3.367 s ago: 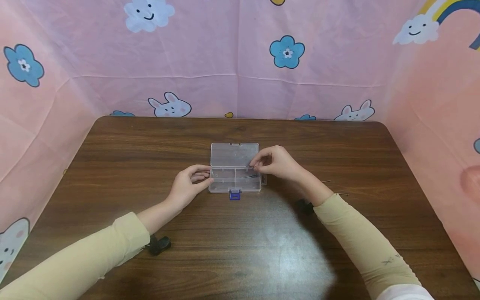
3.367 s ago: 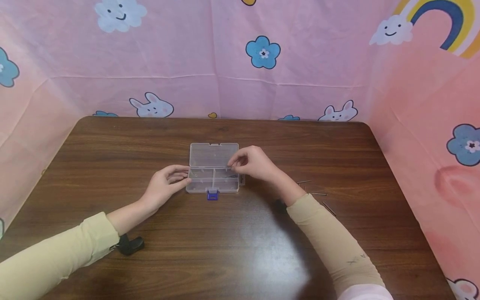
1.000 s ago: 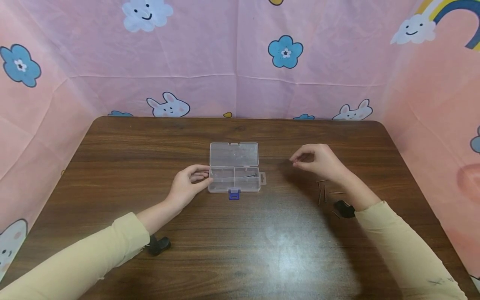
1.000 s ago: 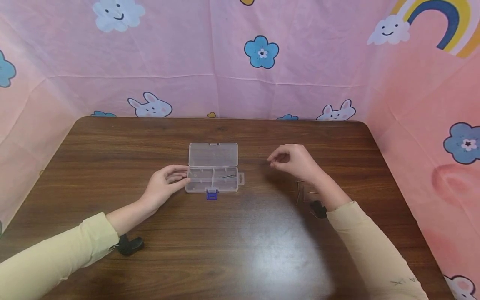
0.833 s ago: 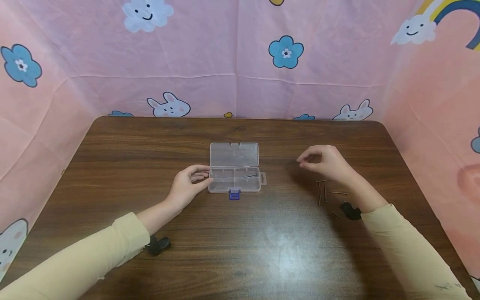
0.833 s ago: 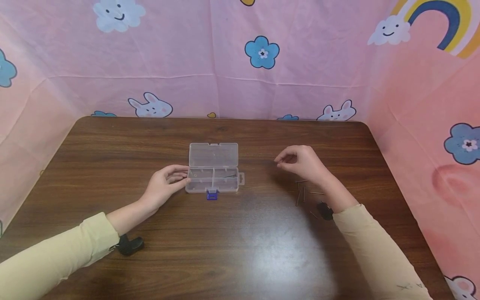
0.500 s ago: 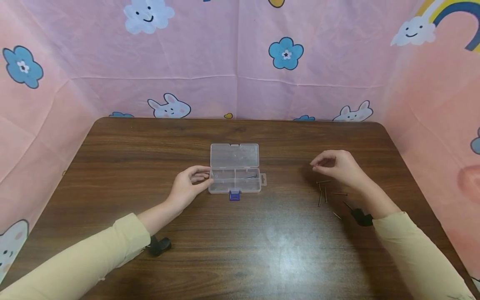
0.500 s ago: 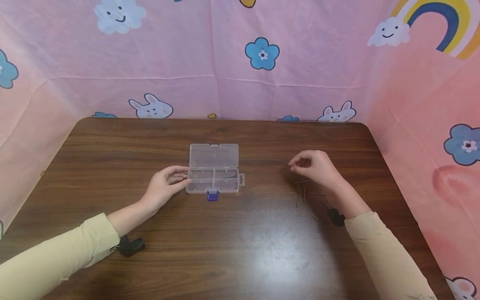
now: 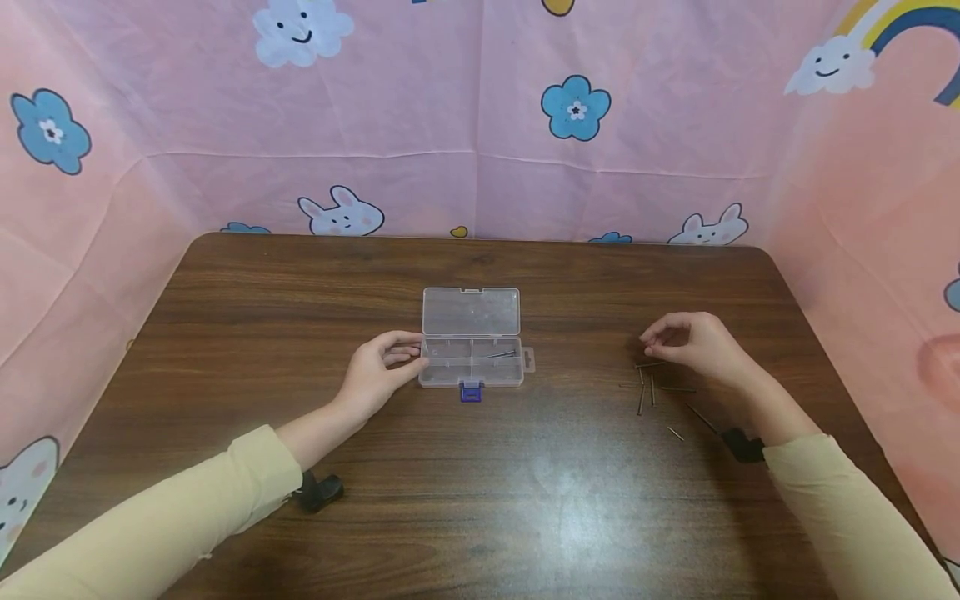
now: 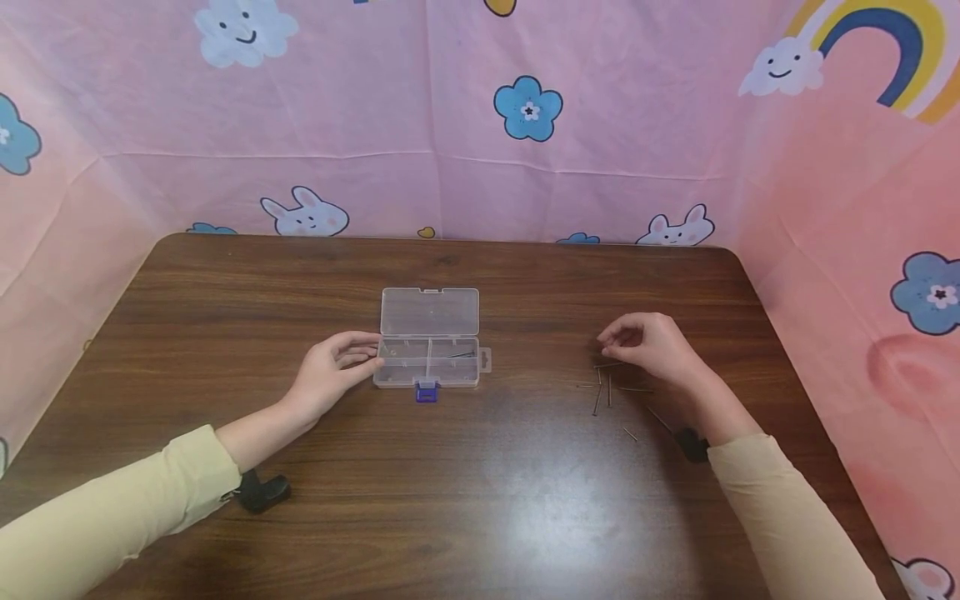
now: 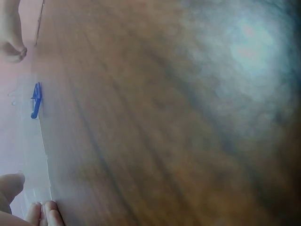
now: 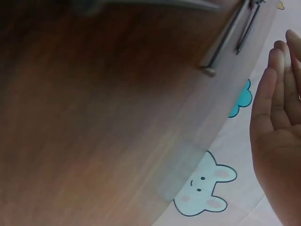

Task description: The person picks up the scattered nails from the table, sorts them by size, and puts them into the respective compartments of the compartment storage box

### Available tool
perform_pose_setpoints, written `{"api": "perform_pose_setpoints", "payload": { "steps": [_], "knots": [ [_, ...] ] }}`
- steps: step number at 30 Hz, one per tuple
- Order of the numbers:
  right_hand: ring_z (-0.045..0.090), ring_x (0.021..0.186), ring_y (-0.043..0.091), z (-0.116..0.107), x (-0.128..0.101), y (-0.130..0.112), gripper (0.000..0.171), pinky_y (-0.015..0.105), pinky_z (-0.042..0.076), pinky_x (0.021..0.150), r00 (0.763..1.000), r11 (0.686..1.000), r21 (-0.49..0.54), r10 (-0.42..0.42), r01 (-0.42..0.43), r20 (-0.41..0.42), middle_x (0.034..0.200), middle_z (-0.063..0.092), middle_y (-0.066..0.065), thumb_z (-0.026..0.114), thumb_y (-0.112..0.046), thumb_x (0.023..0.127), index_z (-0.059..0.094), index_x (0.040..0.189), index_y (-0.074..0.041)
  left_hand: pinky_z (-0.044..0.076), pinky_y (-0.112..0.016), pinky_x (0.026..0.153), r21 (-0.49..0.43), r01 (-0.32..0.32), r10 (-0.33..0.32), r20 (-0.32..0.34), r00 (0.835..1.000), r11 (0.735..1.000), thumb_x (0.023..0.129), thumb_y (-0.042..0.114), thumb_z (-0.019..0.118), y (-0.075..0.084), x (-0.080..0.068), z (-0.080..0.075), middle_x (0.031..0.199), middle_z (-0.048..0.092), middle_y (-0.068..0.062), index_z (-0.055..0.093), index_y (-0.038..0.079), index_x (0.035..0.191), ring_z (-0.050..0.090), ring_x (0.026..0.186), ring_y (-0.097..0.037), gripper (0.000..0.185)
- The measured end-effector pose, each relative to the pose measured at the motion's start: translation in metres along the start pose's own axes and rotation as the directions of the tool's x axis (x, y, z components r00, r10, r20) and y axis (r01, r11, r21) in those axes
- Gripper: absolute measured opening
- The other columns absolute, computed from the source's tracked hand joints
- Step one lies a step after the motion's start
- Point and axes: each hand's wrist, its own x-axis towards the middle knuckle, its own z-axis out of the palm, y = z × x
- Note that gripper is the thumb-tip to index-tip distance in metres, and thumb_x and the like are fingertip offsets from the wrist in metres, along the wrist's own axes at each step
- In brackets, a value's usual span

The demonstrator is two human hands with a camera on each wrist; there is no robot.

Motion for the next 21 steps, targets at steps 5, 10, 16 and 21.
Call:
{"api": "perform_pose_setpoints", "payload": {
  "steps": [5, 10, 16, 21],
  "knots": [
    [0.073, 0.083, 0.002, 0.001, -0.003, 0.007, 0.012, 0.014, 0.056, 0.075, 1.0, 1.0, 0.013, -0.001, 0.0, 0.019, 0.098, 0.08, 0.012, 0.077, -0.001, 0.096, 0.079, 0.107, -0.003, 0.056, -0.048, 0.112, -0.002, 0.001, -0.001, 0.001, 1.0, 1.0, 0.1, 0.011, 0.075, -0.001, 0.0, 0.0, 0.134, 0.07, -0.024, 0.064, -0.002, 0.138, 0.068, 0.125, -0.038, 0.042],
    [0.07, 0.08, 0.0, 0.004, -0.004, 0.012, 0.014, 0.015, 0.056, 0.072, 0.999, 1.0, 0.016, -0.004, 0.004, 0.034, 0.099, 0.08, 0.013, 0.079, -0.002, 0.094, 0.079, 0.107, -0.002, 0.057, -0.047, 0.112, -0.001, 0.001, -0.001, 0.003, 1.0, 1.0, 0.1, 0.012, 0.074, 0.0, 0.0, 0.0, 0.134, 0.07, -0.024, 0.064, -0.002, 0.138, 0.068, 0.125, -0.038, 0.042],
    [0.068, 0.079, 0.0, 0.004, -0.005, 0.014, 0.016, 0.017, 0.057, 0.07, 0.999, 1.0, 0.025, -0.002, 0.001, 0.045, 0.101, 0.08, 0.015, 0.082, -0.003, 0.092, 0.079, 0.108, -0.001, 0.056, -0.048, 0.112, 0.004, 0.009, -0.009, 0.006, 1.0, 1.0, 0.101, 0.013, 0.074, 0.001, 0.0, 0.0, 0.135, 0.069, -0.024, 0.064, -0.001, 0.139, 0.068, 0.126, -0.038, 0.042],
    [0.067, 0.078, 0.001, 0.004, -0.004, 0.016, 0.018, 0.018, 0.058, 0.069, 0.998, 0.999, 0.038, -0.001, -0.001, 0.057, 0.099, 0.079, 0.015, 0.082, -0.003, 0.091, 0.079, 0.108, 0.0, 0.057, -0.048, 0.111, 0.0, 0.012, -0.012, 0.003, 1.0, 1.0, 0.101, 0.013, 0.074, 0.001, 0.0, 0.0, 0.135, 0.07, -0.024, 0.064, -0.001, 0.139, 0.068, 0.126, -0.038, 0.042]
  ]
}}
